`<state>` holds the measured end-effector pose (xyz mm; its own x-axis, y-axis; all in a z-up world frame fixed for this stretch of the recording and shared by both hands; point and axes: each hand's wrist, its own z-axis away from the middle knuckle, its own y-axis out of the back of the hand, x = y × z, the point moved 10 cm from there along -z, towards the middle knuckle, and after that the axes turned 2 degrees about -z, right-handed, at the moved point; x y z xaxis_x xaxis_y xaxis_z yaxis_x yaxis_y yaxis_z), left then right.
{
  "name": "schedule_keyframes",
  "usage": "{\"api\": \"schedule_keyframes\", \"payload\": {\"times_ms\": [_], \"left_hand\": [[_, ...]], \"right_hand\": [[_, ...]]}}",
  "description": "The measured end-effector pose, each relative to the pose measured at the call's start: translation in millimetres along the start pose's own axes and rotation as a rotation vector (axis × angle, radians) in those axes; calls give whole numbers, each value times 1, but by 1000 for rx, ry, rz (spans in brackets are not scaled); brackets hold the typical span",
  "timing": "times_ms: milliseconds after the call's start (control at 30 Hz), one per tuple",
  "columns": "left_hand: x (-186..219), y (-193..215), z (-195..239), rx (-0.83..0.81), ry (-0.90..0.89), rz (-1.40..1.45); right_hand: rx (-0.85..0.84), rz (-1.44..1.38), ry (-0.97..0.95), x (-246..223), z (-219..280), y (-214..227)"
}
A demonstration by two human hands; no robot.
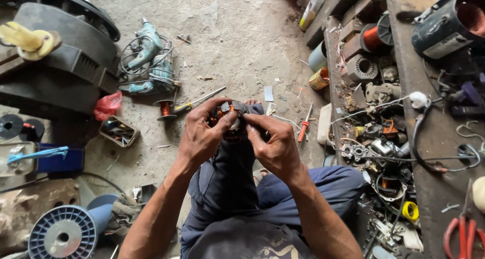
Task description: Manually winding copper wire onto the poles of an electric motor stator in a workshop.
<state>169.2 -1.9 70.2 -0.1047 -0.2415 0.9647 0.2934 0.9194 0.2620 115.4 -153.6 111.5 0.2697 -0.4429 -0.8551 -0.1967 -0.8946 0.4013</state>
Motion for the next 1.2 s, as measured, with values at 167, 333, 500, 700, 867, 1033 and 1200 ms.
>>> {"api": "schedule_keyframes", "payload": {"times_ms": [167,333,500,700,867,1033,1200], "left_hand": [[-13,-4,-2,3,45,55],[-30,-6,-11,56,93,120],[-39,-14,-18,52,92,204],[-33,-20,-15,-54,158,514],[-36,-26,-6,-148,214,670],[-32,-30,0,-200,290,783],[-33,-31,1,-123,309,730]], "right_hand": [[-29,-26,17,3,1,-4],[-43,65,76,-7,0,2],[-130,296,142,-24,-6,9],[-399,-81,-8,-3,-21,3],[-600,-366,-157,33,-18,-18],[-640,-403,-180,32,-13,-23],[-657,-378,-176,23,-12,-25]]}}
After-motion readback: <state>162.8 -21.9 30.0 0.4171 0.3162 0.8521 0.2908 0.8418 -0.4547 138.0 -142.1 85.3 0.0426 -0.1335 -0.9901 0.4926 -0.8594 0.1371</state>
